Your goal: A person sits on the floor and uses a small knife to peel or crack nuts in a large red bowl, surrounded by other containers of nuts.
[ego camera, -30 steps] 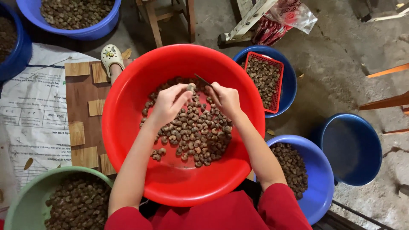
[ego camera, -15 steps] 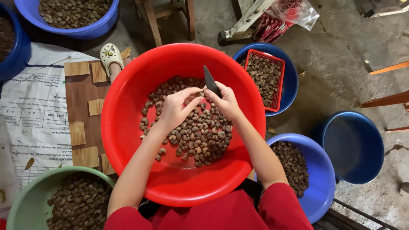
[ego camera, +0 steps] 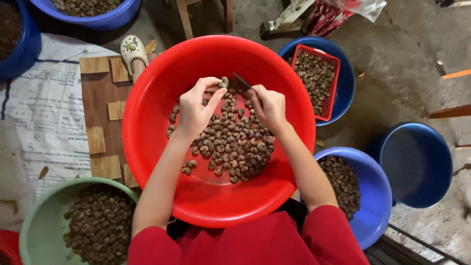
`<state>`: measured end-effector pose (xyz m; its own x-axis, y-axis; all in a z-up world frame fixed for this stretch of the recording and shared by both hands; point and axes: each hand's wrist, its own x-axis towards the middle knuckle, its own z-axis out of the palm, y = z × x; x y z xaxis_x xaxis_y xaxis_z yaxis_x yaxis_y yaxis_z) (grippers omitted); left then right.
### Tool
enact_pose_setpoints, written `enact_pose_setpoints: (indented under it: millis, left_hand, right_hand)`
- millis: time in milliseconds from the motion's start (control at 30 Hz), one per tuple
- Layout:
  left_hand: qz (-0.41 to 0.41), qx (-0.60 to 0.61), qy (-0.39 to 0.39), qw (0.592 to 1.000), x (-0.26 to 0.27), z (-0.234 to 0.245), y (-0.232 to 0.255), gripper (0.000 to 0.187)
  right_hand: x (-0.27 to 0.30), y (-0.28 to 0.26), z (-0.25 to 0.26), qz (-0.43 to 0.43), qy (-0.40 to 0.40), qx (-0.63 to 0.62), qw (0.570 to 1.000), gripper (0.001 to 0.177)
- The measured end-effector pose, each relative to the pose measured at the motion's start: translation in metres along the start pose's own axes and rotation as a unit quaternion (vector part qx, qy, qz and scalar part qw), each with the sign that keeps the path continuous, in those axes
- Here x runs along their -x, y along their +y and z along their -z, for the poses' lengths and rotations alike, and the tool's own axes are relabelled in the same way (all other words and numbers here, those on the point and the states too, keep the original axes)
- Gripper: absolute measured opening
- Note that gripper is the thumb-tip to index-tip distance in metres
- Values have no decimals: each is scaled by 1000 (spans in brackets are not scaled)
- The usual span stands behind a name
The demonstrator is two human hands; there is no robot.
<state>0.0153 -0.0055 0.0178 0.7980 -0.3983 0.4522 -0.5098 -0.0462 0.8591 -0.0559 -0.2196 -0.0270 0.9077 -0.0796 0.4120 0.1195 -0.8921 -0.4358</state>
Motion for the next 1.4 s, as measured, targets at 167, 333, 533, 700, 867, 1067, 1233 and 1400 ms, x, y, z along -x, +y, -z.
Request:
enact_pose_setpoints:
  millis: [167,333,533,700,867,1067,1233,1400]
  left_hand:
    - [-22,-41,-44,998,3,9,-18,15]
    - [-11,-18,-48,999,4,11,-15,14]
    - [11,43,-67,997,4,7,-30,16]
    - [-5,-10,-121,993,9,-6,-21,18]
    - [50,7,-132,990,19,-19,-35,19]
    - [120,71,-122,983,22,-40,-58,12]
    - [93,-184,-206,957,41,-57,-124,25]
    - [51,-321,-254,911,80,-97,-194,38]
  right_hand:
    - [1,0,3,49,-27,83,995,19]
    - [8,6,-13,59,-1,71,996,22]
    - [3,-15,-8,9,-20,39,999,28]
    - [2,2,-15,-170,2,-268,948,27]
    - [-1,-22,1,-240,-58,-500,830,12]
    - [-2,-9,-6,-232,23,-515,825,13]
    - [-13,22,40,-194,209,-294,912,10]
    - [-7,67,45,-191,368,-172,893,30]
